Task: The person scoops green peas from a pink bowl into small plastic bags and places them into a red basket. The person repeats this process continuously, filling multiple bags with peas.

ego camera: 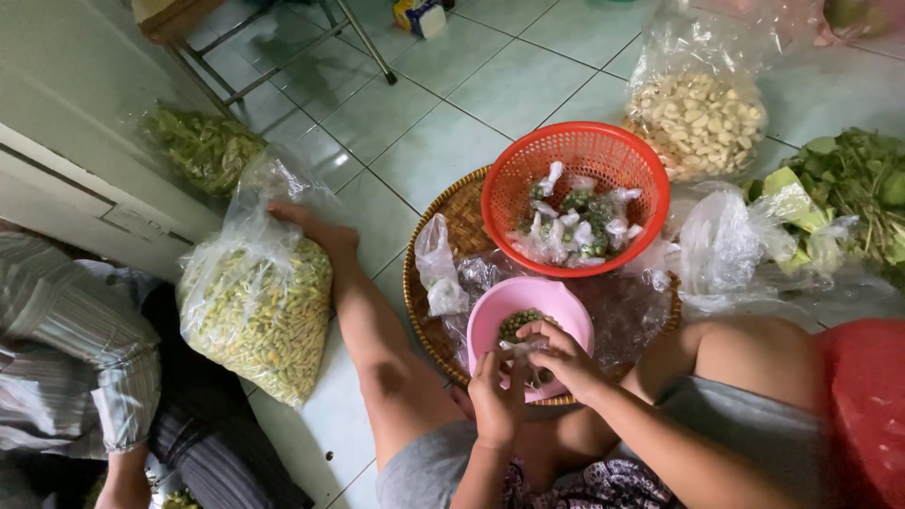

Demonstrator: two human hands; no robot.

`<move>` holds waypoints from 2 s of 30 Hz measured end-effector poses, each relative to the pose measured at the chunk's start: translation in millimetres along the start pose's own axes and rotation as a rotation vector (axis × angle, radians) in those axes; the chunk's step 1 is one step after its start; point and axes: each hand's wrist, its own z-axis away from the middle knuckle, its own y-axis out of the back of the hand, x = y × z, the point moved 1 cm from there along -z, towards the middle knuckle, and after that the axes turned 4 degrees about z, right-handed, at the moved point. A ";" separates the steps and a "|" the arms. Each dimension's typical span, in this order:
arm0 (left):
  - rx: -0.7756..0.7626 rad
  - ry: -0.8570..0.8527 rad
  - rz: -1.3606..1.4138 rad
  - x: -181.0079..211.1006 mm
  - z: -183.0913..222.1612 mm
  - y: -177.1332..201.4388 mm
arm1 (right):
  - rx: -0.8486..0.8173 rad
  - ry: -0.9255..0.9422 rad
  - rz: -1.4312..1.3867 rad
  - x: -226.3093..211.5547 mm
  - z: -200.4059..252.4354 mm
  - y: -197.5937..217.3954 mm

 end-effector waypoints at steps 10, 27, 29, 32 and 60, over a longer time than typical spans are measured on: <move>0.140 -0.125 -0.194 -5.4 8.2 -4.0 | -0.054 0.240 0.416 13.3 -11.9 -2.5; -0.199 0.482 0.428 -72.0 -23.7 6.6 | -0.238 -0.010 0.993 -3.4 -21.5 29.5; 0.140 0.312 0.175 -96.1 -47.2 14.6 | 0.165 0.189 0.647 -31.0 -27.4 44.2; 0.300 0.308 -0.041 -139.5 -82.9 27.4 | 0.465 0.179 0.372 -63.1 -52.9 80.0; -0.062 -0.210 0.429 17.7 0.5 39.6 | -0.234 0.624 0.483 -83.3 26.0 -48.9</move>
